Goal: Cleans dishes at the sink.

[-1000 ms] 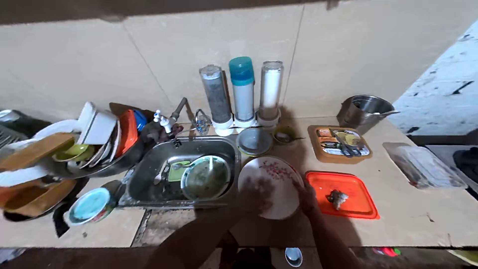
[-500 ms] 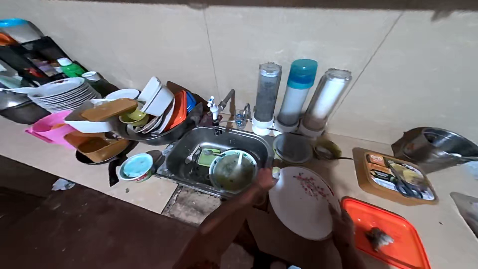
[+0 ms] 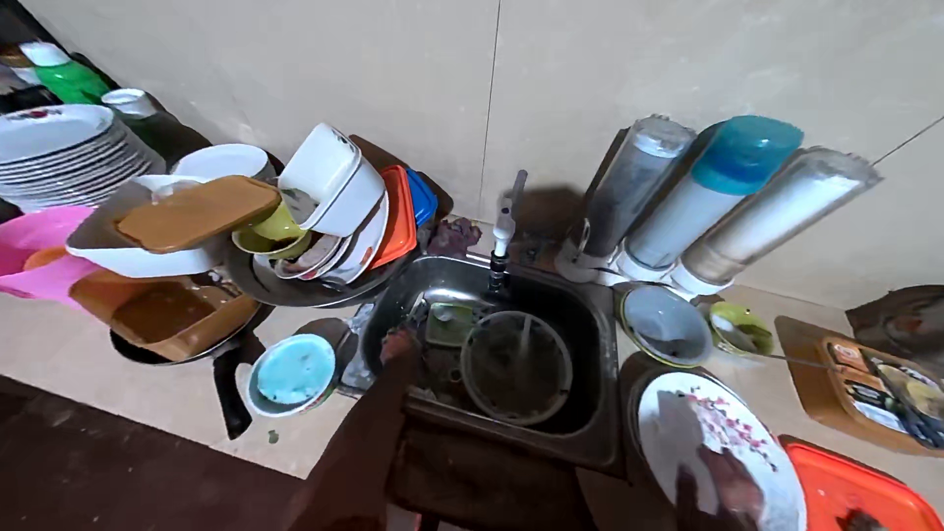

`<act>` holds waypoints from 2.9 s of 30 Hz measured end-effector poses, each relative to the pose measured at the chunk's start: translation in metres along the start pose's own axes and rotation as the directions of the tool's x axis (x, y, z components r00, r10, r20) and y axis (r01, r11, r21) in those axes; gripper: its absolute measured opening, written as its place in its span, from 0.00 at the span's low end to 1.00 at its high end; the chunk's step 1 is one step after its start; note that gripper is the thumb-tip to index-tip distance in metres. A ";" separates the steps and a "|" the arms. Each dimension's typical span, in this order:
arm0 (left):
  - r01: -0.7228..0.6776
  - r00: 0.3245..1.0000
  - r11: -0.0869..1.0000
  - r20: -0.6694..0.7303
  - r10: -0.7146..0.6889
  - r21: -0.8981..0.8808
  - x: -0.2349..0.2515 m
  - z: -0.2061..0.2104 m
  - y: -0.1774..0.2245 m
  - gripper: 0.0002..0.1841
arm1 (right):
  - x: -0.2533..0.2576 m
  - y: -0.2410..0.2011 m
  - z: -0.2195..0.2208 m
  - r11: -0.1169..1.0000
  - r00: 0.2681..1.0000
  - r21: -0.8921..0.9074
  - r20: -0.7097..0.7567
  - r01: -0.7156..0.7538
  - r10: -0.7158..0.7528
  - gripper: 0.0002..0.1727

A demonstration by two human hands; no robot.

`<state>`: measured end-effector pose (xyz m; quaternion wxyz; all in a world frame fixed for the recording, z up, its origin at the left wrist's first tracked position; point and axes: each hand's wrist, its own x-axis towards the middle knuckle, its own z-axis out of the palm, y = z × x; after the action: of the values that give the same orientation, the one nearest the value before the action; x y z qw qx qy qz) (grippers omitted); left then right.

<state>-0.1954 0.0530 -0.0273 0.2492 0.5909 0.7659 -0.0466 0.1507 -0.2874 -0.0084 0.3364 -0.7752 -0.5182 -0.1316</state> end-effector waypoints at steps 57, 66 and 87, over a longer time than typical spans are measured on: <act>-0.217 0.966 0.938 -0.079 0.246 0.269 -0.027 -0.016 0.032 0.28 | 0.096 -0.117 0.151 0.723 0.385 0.044 0.867 -0.690 0.315 0.25; -0.519 0.842 0.808 0.330 0.427 0.277 -0.067 0.082 0.102 0.29 | 0.080 -0.114 0.187 0.874 0.197 -0.090 0.958 -0.478 0.206 0.36; -0.415 0.896 0.532 -0.227 0.383 -0.738 -0.064 0.075 0.084 0.24 | 0.062 -0.121 0.111 0.912 0.570 -0.103 0.751 -0.397 0.332 0.23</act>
<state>-0.0814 -0.0061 -0.0457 0.4665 0.5861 0.5602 0.3537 0.0535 -0.1415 -0.0094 0.1396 -0.8346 -0.4440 0.2948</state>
